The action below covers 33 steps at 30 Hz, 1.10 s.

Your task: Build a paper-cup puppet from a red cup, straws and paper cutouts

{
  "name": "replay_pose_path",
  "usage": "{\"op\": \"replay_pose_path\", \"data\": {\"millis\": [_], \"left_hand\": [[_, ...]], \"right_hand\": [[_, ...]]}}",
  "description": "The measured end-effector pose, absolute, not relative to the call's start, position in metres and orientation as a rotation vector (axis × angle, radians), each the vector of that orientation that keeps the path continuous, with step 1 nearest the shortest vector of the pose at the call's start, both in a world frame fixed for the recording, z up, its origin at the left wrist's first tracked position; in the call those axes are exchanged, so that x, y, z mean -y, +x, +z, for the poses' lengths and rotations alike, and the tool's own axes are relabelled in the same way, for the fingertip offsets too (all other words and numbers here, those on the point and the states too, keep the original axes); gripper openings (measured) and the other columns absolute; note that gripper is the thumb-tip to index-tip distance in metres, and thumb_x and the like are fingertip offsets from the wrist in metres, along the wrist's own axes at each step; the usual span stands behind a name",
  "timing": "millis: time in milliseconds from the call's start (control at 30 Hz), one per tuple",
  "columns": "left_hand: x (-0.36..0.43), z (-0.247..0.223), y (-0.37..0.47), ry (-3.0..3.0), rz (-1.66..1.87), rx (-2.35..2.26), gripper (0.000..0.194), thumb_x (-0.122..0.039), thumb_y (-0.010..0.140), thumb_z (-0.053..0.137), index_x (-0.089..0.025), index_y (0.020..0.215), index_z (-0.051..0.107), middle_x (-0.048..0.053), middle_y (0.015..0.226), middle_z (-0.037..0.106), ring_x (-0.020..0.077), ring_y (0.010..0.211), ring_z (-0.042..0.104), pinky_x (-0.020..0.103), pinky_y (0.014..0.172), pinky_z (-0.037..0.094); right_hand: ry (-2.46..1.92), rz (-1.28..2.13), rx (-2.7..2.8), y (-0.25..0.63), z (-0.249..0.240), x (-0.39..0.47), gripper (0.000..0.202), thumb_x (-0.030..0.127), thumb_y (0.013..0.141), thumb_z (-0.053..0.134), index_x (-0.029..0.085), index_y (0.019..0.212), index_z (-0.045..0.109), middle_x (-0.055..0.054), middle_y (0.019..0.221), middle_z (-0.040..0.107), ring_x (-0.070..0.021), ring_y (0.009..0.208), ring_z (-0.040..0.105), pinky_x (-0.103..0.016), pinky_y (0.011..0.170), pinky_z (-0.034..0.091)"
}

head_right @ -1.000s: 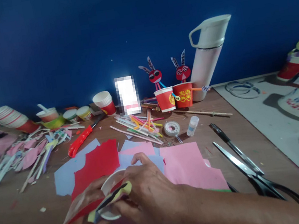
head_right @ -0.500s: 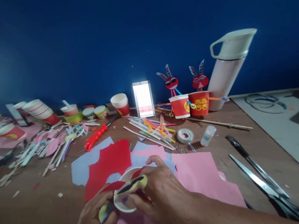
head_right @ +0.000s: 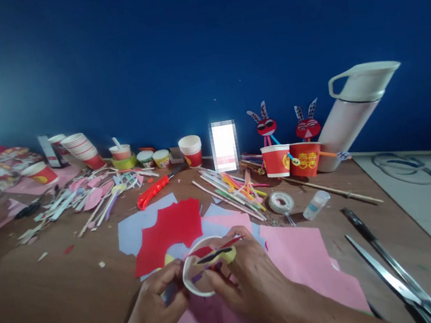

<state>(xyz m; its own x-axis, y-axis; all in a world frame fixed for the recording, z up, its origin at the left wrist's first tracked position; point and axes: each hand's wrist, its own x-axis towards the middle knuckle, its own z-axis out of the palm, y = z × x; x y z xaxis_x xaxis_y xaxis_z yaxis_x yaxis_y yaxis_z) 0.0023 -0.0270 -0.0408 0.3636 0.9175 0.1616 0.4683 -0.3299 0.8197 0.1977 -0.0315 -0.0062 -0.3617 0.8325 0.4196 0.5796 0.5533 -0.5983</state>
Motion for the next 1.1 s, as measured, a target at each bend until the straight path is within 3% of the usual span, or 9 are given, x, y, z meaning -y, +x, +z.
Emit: {"op": "replay_pose_path", "data": {"millis": [200, 367, 533, 733, 833, 900, 967, 1033, 1100], "left_hand": [[0.025, -0.034, 0.006, 1.868, 0.761, -1.152, 0.018, -0.005, 0.064, 0.047, -0.018, 0.070, 0.057, -0.004, 0.065, 0.055, 0.0127, 0.062, 0.051, 0.021, 0.058, 0.042], [0.020, -0.031, 0.007, 1.802, 0.727, -1.106, 0.014, -0.008, 0.067, 0.049, -0.017, 0.066, 0.059, -0.003, 0.062, 0.056, 0.0144, 0.064, 0.054, 0.022, 0.058, 0.045], [0.015, -0.033, 0.004, 1.772, 0.682, -1.063, 0.015, -0.009, 0.066, 0.049, -0.016, 0.066, 0.063, -0.002, 0.065, 0.059, 0.0136, 0.060, 0.054, 0.021, 0.053, 0.045], [0.013, -0.030, -0.004, 1.810, 0.690, -1.048, 0.015, -0.014, 0.068, 0.052, -0.017, 0.076, 0.064, 0.002, 0.075, 0.062, 0.0169, 0.070, 0.058, 0.026, 0.064, 0.051], [0.016, -0.028, -0.009, 1.933, 0.748, -1.113, 0.044, -0.017, 0.066, 0.058, -0.020, 0.110, 0.058, 0.006, 0.102, 0.064, 0.0222, 0.088, 0.061, 0.034, 0.078, 0.052], [0.018, -0.026, -0.009, 2.060, 0.777, -1.189, 0.073, -0.017, 0.062, 0.064, -0.024, 0.131, 0.042, 0.009, 0.120, 0.059, 0.0269, 0.102, 0.059, 0.041, 0.087, 0.050], [0.018, -0.024, -0.005, 2.182, 0.755, -1.234, 0.090, -0.017, 0.058, 0.069, -0.026, 0.139, 0.031, 0.011, 0.129, 0.055, 0.0309, 0.109, 0.057, 0.046, 0.091, 0.049], [0.017, -0.023, 0.002, 2.284, 0.715, -1.226, 0.092, -0.017, 0.058, 0.072, -0.027, 0.141, 0.031, 0.012, 0.131, 0.055, 0.0327, 0.110, 0.057, 0.047, 0.092, 0.049], [0.014, -0.022, 0.009, 2.331, 0.716, -1.186, 0.082, -0.017, 0.062, 0.071, -0.028, 0.136, 0.039, 0.009, 0.125, 0.061, 0.0306, 0.104, 0.062, 0.045, 0.089, 0.052]], "right_hand": [[-1.163, 0.439, 2.067, 0.197, -0.009, 0.033, 0.012, 0.016, 0.080, 0.048, 0.019, 0.079, 0.059, -0.004, 0.067, 0.063, -0.0186, 0.062, 0.056, -0.034, 0.066, 0.040], [-1.159, 0.581, 2.095, 0.198, -0.005, 0.032, 0.013, 0.014, 0.081, 0.049, 0.019, 0.081, 0.061, -0.002, 0.067, 0.063, -0.0181, 0.063, 0.056, -0.034, 0.070, 0.040], [-1.136, 0.658, 2.140, 0.198, -0.001, 0.033, 0.011, 0.014, 0.083, 0.051, 0.020, 0.082, 0.060, -0.003, 0.082, 0.067, -0.0199, 0.078, 0.060, -0.036, 0.078, 0.038], [-1.115, 0.707, 2.115, 0.200, 0.001, 0.028, 0.018, 0.011, 0.085, 0.048, 0.021, 0.083, 0.062, -0.001, 0.081, 0.068, -0.0167, 0.074, 0.059, -0.029, 0.072, 0.040], [-1.156, 0.709, 2.143, 0.202, 0.006, 0.025, 0.020, 0.011, 0.086, 0.048, 0.020, 0.077, 0.064, 0.000, 0.071, 0.066, -0.0153, 0.066, 0.058, -0.027, 0.066, 0.040], [-1.139, 0.663, 2.169, 0.202, 0.009, 0.024, 0.019, 0.012, 0.086, 0.050, 0.019, 0.076, 0.065, 0.000, 0.069, 0.066, -0.0148, 0.065, 0.057, -0.026, 0.065, 0.040], [-1.117, 0.648, 2.203, 0.200, 0.011, 0.025, 0.018, 0.010, 0.085, 0.051, 0.019, 0.079, 0.065, -0.001, 0.074, 0.068, -0.0147, 0.068, 0.059, -0.025, 0.065, 0.040], [-1.118, 0.639, 2.216, 0.198, 0.012, 0.025, 0.017, 0.009, 0.084, 0.052, 0.019, 0.079, 0.065, -0.001, 0.074, 0.068, -0.0149, 0.069, 0.059, -0.025, 0.064, 0.041], [-1.130, 0.637, 2.198, 0.198, 0.012, 0.026, 0.013, 0.012, 0.083, 0.055, 0.019, 0.076, 0.064, 0.000, 0.072, 0.067, -0.0155, 0.069, 0.060, -0.025, 0.066, 0.042]]}}
